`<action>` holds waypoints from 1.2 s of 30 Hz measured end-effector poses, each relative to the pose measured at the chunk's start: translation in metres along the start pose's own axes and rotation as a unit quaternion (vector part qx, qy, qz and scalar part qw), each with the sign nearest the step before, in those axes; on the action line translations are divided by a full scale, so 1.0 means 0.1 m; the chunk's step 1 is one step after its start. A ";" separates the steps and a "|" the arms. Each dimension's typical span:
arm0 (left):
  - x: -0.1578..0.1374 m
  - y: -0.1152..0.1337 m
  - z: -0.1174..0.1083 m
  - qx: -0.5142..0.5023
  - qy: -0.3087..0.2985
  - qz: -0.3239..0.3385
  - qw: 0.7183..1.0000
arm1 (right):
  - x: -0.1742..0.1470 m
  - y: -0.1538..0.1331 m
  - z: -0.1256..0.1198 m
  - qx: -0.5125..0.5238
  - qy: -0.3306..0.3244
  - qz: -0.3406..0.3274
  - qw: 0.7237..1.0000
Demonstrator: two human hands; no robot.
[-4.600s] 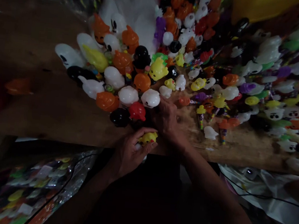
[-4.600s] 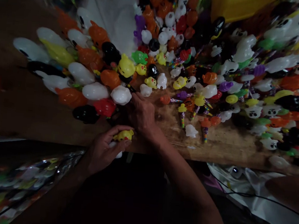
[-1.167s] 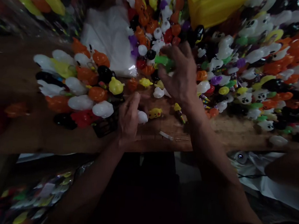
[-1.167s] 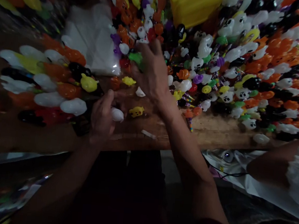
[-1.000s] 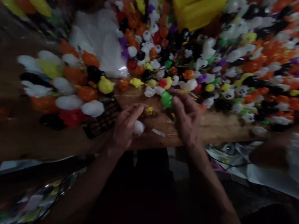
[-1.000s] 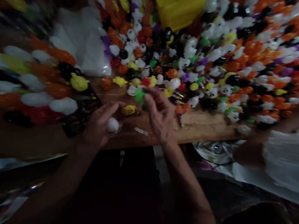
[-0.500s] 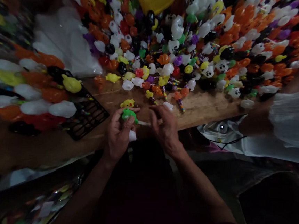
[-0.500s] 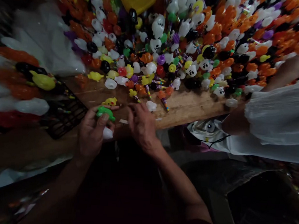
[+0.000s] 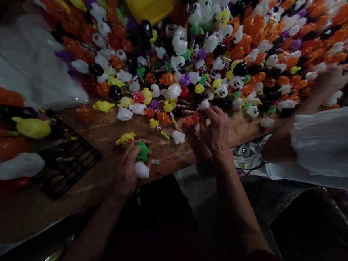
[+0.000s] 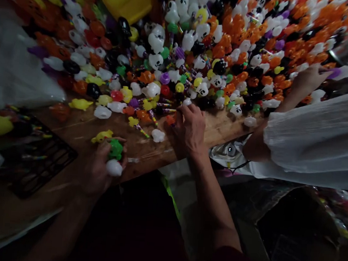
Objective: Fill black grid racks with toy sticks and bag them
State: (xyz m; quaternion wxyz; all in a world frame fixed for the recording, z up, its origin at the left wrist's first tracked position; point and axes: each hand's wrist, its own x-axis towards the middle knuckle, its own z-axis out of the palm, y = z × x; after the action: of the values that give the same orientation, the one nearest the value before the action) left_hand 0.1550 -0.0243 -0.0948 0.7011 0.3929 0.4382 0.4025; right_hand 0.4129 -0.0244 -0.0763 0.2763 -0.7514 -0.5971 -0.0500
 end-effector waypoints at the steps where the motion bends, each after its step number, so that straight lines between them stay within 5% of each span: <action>1: 0.01 -0.02 0.00 0.007 -0.001 0.003 1.000 | 0.07 -0.01 0.03 -0.010 -0.013 -0.014 1.000; 7: 0.03 -0.06 0.01 0.035 -0.025 0.046 0.998 | 0.34 -0.11 0.18 -0.075 -0.123 -0.058 0.988; 14: 0.09 -0.08 -0.02 0.035 -0.055 0.063 0.996 | 0.44 -0.05 0.38 -0.099 -0.161 -0.073 0.979; 21: 0.11 -0.13 -0.09 0.017 -0.076 0.072 0.994 | 0.37 -0.27 -0.07 0.014 -0.114 -0.146 0.982; 25: 0.08 -0.14 -0.15 0.056 -0.056 0.082 0.994 | 0.01 -0.59 -0.31 0.120 -0.195 -0.221 0.948; 30: 0.03 -0.02 -0.18 0.208 -0.032 0.137 0.968 | -0.24 -0.67 -0.29 0.156 -0.264 -0.243 0.920; 36: 0.01 0.06 -0.16 0.286 -0.061 0.142 0.946 | -0.24 -0.57 -0.25 0.144 -0.272 -0.258 0.916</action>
State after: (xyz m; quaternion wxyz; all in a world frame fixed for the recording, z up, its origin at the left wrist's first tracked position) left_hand 0.1389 -0.0185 -0.0947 0.5198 0.6591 0.4310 0.3311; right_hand 0.3596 -0.0491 -0.0449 0.1858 -0.5080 -0.8229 0.1737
